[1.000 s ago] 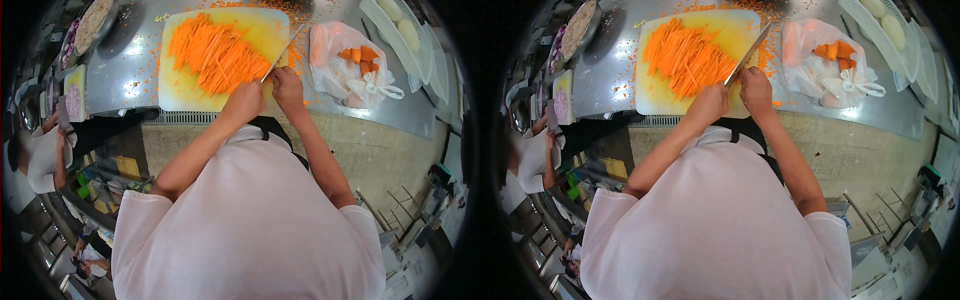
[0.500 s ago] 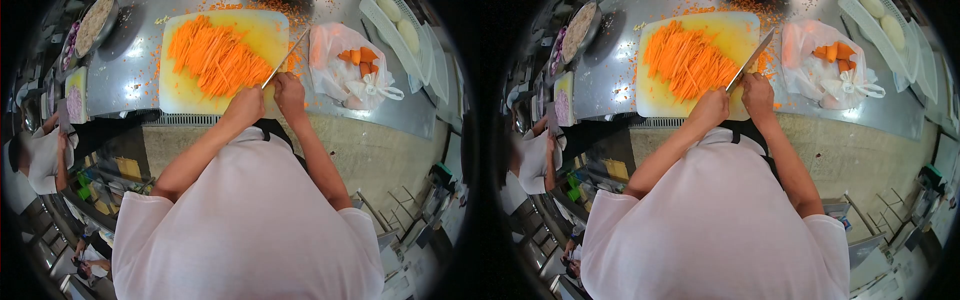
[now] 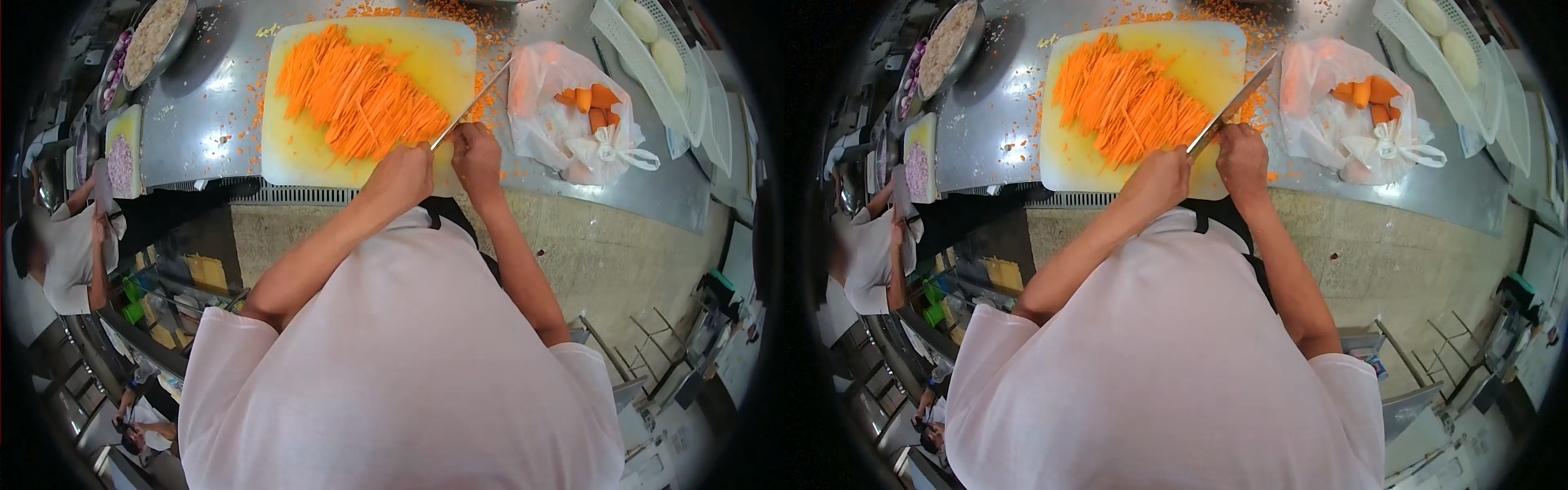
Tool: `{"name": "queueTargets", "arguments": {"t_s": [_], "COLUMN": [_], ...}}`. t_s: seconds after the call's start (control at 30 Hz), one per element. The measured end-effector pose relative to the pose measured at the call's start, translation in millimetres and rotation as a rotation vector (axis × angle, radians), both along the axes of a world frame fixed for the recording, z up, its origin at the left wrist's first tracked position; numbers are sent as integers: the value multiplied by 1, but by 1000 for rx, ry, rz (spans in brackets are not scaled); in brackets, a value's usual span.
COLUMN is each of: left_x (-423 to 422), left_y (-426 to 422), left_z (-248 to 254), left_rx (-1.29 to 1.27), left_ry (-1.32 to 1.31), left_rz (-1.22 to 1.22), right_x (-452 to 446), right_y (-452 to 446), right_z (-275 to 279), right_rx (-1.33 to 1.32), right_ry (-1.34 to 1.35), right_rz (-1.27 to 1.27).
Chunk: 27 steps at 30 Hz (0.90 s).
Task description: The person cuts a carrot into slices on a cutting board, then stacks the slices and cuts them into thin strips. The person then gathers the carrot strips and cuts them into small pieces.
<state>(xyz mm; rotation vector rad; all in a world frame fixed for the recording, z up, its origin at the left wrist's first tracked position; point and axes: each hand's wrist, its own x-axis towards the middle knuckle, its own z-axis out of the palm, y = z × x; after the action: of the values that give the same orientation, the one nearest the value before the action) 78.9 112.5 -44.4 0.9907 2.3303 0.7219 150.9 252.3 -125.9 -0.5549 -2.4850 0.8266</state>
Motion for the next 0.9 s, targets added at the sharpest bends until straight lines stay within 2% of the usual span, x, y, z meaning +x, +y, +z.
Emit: {"name": "queueTargets", "arguments": {"t_s": [0.07, 0.2, 0.37, 0.43, 0.5, 0.53, 0.6, 0.67, 0.7, 0.77, 0.83, 0.9], "left_x": [-2, -9, -14, -21, -37, -40, -54, -77, -88, -106, -116, -122], "left_y": [0, -2, 3, -1, -6, -17, -47, -74, -88, -106, -119, -123], "left_z": [-15, 0, -25, -11, 7, 9, 12, 38, 45, 63, 86, 74], "left_rx": [44, 77, 99, 126, -30, -26, 157, 85, 138, 200, 35, 47], "left_ry": [34, 54, 9, 28, -143, -132, -147, -126, -47, 34, 125, 154], "left_rz": [-17, -69, -57, -65, -45, -36, 44, 108, 131, 148, 208, 206], "right_x": [-1, -4, -2, 3, -2, 1, -3, -6, -11, -22, -32, -41], "right_y": [-1, 1, -1, -2, -1, -4, -11, -19, -23, -35, -45, -56], "right_z": [0, 2, 5, 5, 7, 9, 10, 12, 14, 18, 13, 12], "right_rx": [-13, -17, 1, 5, 11, -60, -130, -212, -208, -369, -303, -240], "right_ry": [14, 10, -16, -79, -112, -91, -56, -94, -87, -142, -125, -111], "right_rz": [-20, -14, -20, -15, -18, -63, -111, -153, -157, -178, -175, -171]}}
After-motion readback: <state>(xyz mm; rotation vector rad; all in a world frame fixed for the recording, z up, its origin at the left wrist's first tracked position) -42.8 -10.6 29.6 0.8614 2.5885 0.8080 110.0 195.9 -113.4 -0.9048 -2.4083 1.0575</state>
